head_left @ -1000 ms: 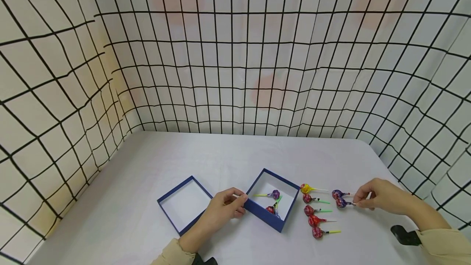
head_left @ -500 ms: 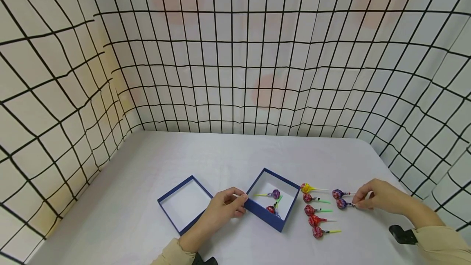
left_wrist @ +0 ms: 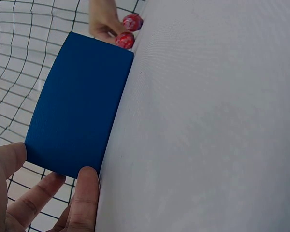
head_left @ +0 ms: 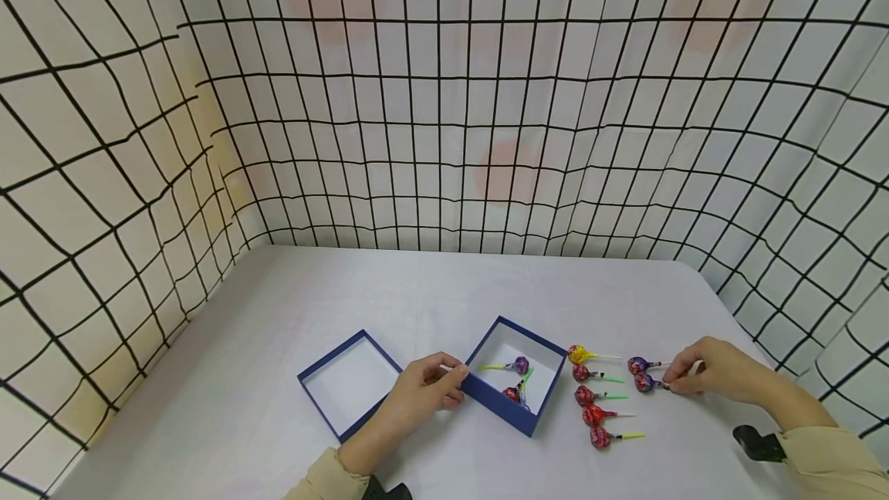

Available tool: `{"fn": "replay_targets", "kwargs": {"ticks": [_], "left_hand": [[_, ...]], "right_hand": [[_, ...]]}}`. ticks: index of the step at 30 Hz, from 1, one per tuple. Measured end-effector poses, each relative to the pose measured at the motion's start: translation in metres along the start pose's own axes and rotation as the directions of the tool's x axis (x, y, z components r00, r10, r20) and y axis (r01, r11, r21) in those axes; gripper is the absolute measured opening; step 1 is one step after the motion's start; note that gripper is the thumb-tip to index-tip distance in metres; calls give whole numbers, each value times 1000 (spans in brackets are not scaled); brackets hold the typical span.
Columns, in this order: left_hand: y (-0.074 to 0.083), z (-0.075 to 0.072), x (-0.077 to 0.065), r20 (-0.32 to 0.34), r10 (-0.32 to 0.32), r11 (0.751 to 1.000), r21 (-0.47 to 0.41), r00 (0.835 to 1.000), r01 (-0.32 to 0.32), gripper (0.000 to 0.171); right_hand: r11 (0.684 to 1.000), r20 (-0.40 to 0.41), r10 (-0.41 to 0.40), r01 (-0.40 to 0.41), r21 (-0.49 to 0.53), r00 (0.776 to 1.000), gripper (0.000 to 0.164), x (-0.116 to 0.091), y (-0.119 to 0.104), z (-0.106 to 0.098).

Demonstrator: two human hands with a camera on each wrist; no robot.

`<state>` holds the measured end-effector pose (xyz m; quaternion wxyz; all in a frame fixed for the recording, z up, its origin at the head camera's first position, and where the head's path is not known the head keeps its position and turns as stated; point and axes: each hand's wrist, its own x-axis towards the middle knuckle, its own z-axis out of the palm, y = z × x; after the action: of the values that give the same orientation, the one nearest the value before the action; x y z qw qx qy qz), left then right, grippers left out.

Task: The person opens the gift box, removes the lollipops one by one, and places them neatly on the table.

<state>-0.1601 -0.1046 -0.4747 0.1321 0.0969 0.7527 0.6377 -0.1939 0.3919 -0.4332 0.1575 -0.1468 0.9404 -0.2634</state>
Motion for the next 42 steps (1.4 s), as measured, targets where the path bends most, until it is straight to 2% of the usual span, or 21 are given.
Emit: {"fn": "replay_targets", "kwargs": {"ticks": [15,21,28,42], "left_hand": [[1,0,-1,1,-3,1000,-1,1000,3,31],[1,0,0,1,-12,1000,6,1000,12,31],[1,1,-1,-3,3,1000,2,1000,-3,31],[-1,0,0,2,6,1000,-2,1000,-6,31]], "right_hand": [[1000,-31,27,-27,-10,999,9,-4,-4,-6],[1000,-28,18,-19,-13,999,11,-3,-12,-13],[998,-54,16,-20,-66,998,15,2,-33,-17],[994,-32,-71,68,-80,997,18,24,-92,-20]]}}
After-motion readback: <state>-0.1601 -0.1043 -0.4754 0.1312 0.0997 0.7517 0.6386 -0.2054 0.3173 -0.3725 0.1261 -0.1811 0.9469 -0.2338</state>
